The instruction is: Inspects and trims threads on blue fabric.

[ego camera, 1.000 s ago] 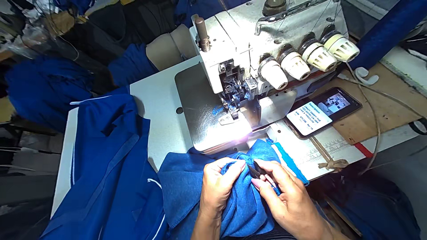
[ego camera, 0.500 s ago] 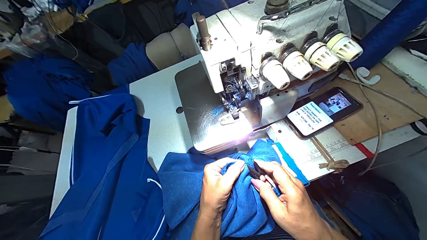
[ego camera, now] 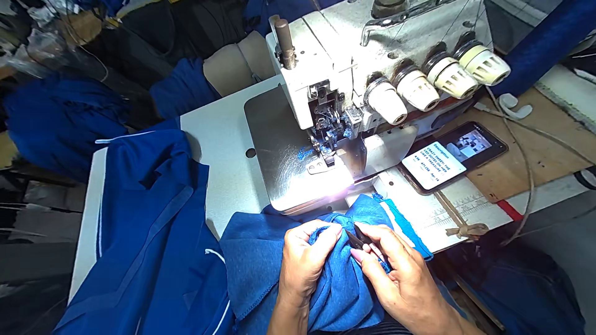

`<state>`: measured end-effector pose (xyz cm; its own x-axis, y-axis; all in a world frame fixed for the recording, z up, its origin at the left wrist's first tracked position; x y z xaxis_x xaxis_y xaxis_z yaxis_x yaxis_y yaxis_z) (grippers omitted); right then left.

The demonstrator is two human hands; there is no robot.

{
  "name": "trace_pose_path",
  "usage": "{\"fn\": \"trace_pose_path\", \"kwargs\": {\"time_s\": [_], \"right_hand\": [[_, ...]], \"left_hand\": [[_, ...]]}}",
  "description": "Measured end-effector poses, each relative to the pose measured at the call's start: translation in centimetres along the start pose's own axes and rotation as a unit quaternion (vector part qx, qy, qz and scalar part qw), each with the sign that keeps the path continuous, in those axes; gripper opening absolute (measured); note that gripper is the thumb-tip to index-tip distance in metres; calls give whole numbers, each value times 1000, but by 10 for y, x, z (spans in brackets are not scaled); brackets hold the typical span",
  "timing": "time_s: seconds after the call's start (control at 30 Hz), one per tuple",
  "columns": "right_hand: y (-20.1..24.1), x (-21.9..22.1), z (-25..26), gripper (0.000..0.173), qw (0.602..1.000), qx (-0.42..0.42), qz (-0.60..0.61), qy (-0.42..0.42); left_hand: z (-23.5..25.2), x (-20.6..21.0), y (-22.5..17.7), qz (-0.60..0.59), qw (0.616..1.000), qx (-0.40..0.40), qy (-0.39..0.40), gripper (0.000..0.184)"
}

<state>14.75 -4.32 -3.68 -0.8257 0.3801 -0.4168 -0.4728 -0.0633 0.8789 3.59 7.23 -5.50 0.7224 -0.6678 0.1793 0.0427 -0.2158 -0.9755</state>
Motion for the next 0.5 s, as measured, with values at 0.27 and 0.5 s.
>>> {"fn": "trace_pose_path", "kwargs": {"time_s": [0.27,0.5], "right_hand": [[2,0,1,31,1000,-8,-29,-4],[-2,4,-3,23,993,-64,-82,-58]], "left_hand": [[0,0,0,8,1000,2,1,12],[1,0,2,3,1000,2,24,13]]}}
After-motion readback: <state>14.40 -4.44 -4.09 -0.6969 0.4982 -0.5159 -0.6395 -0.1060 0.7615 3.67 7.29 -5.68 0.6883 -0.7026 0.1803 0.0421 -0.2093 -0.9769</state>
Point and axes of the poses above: each hand's wrist, its own z-axis towards the middle knuckle, its own x-axis out of the palm, y = z × x, the point moved 7 cm from there along z, towards the middle knuckle, and after that the axes turned 14 degrees about y, right-handed, at the moved point
